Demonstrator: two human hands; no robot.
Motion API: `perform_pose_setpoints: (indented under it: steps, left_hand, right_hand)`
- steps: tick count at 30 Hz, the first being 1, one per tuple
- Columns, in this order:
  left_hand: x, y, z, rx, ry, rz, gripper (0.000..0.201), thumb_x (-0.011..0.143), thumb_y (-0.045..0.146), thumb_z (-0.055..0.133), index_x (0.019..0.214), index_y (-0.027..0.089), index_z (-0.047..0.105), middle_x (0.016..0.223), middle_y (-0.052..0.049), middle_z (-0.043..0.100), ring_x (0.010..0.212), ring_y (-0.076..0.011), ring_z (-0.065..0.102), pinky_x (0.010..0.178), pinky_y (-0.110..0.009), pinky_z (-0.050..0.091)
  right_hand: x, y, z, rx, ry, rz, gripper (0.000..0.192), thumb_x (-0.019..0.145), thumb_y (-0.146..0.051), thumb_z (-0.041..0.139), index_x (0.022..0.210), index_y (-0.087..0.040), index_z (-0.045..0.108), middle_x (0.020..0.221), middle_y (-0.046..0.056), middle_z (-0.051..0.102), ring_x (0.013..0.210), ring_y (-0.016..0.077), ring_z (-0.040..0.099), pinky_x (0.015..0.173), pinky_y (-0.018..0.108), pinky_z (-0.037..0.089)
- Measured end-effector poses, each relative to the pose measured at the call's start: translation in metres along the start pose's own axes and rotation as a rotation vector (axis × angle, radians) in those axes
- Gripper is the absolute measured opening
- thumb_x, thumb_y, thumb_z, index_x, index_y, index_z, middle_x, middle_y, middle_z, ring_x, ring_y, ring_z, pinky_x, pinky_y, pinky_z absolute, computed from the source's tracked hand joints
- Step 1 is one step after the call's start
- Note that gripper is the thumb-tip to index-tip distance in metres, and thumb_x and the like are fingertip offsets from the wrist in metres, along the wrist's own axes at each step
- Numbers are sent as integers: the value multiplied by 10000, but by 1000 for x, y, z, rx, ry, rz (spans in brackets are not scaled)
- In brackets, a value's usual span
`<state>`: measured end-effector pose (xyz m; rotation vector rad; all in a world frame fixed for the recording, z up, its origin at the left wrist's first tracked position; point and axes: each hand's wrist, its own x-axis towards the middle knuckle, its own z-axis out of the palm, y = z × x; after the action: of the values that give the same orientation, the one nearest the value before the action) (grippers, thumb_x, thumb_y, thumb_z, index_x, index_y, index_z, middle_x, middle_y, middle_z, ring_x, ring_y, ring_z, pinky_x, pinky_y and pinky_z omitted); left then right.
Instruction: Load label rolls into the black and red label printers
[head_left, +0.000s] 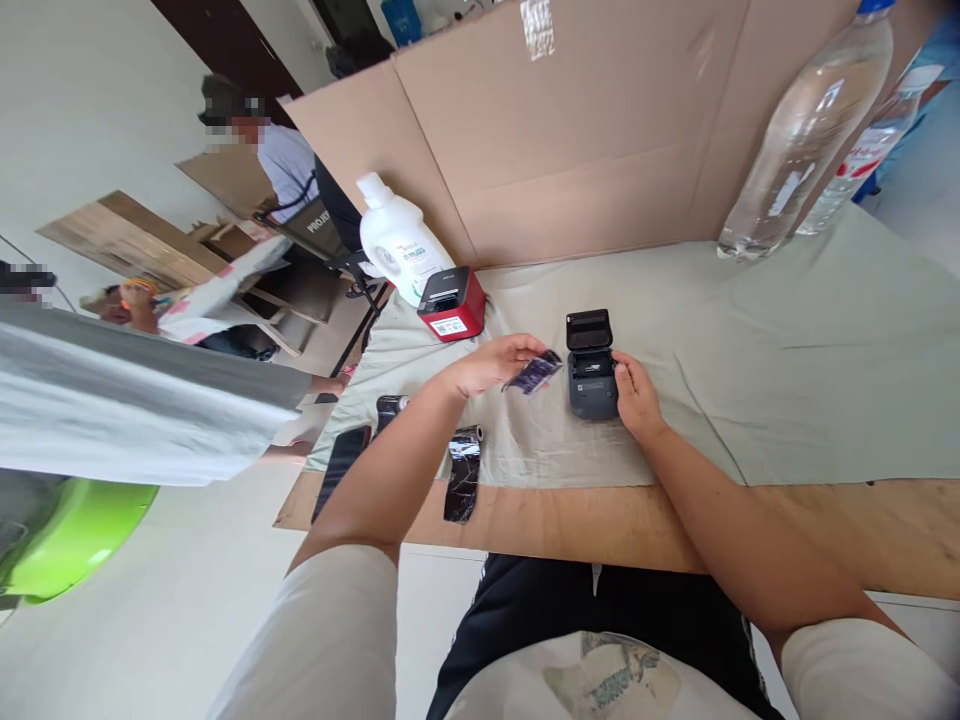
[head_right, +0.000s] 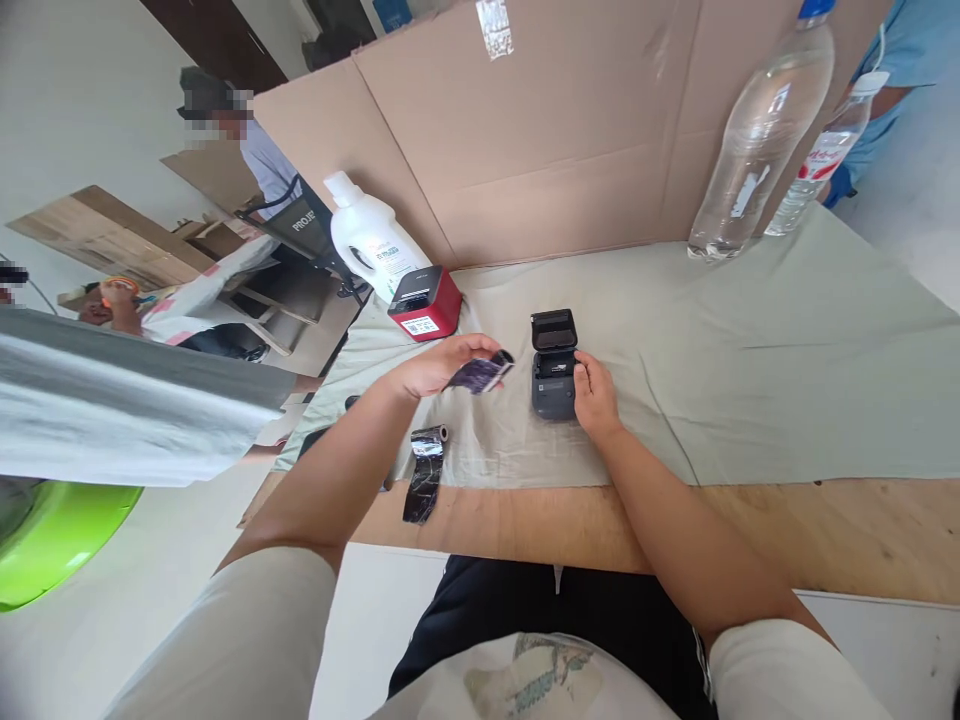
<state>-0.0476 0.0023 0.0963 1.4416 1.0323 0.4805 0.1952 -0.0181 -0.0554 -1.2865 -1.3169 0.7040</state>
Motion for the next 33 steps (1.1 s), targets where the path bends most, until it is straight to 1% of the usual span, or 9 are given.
perform_pose_setpoints:
  steps: [2, 6, 9, 15, 22, 26, 28, 30, 33]
  left_hand:
    - [29, 2, 29, 103, -6, 57, 338, 688, 241, 751, 981, 158, 606, 932, -79, 715, 823, -189, 686, 784, -350, 535]
    - [70, -2, 65, 613, 158, 138, 271, 725, 120, 682, 986, 182, 644, 998, -45, 723, 938, -190, 673, 895, -351, 520]
    - [79, 0, 73, 875, 219, 93, 283, 765, 140, 661, 1039, 207, 663, 1079, -51, 730, 1022, -226, 669, 941, -362, 499]
    - [79, 2, 77, 1071, 191, 40, 291, 818, 202, 647, 1107, 220, 673, 1131, -65, 729, 1122, -281, 632, 1024, -438, 424]
    - [88, -9, 83, 1115, 217, 26, 258, 851, 220, 627, 1085, 178, 727, 1050, -116, 733, 1160, -315, 556, 984, -435, 437]
    - [87, -18, 83, 1069, 297, 147, 206, 836, 224, 647, 1001, 182, 764, 1059, -119, 696, 1134, -306, 536, 994, -423, 441]
    - [87, -23, 81, 1001, 402, 241, 165, 842, 221, 638, 941, 185, 765, 1059, -114, 668, 1105, -282, 537, 1009, -416, 440]
    - [89, -29, 76, 875, 575, 337, 182, 875, 232, 593, 960, 177, 745, 1075, -120, 644, 1114, -269, 531, 1033, -415, 431]
    - [96, -38, 66, 593, 764, 453, 328, 950, 353, 497, 1181, 175, 648, 1274, -142, 578, 1266, -274, 470, 1118, -442, 361]
  right_hand:
    - [0, 0, -1, 24, 5, 16, 656, 910, -726, 333, 1191, -224, 647, 1275, 117, 663, 1209, 277, 577, 1092, 532, 411]
    - [1, 3, -2, 64, 14, 42, 650, 907, -728, 337, 1177, -223, 645, 1253, 113, 676, 1186, 271, 595, 1081, 531, 424]
    - [1, 4, -1, 75, 12, 56, 645, 908, -726, 334, 1175, -226, 642, 1245, 114, 679, 1176, 270, 601, 1067, 528, 439]
    - [1, 1, 1, 66, 30, 62, 663, 897, -743, 337, 1160, -223, 654, 1242, 117, 683, 1178, 279, 600, 1076, 535, 428]
    - [0, -6, -1, 25, 39, 12, 654, 914, -714, 335, 1176, -203, 649, 1241, 142, 667, 1187, 285, 585, 1077, 540, 425]
    - [-3, -16, -5, -76, 101, -144, 520, 954, -612, 365, 985, -242, 729, 1224, 114, 657, 1241, 269, 539, 1108, 515, 398]
    - [-4, -18, -6, -137, 102, -185, 462, 942, -569, 433, 834, -243, 742, 1237, 105, 642, 1228, 272, 534, 1093, 511, 406]
    - [-5, -19, -5, -175, 100, -192, 381, 897, -525, 536, 747, -232, 729, 1244, 105, 629, 1207, 283, 533, 1073, 516, 415]
    - [-5, -17, -4, -201, 92, -177, 220, 817, -417, 649, 723, -226, 707, 1236, 105, 617, 1199, 298, 521, 1069, 535, 408]
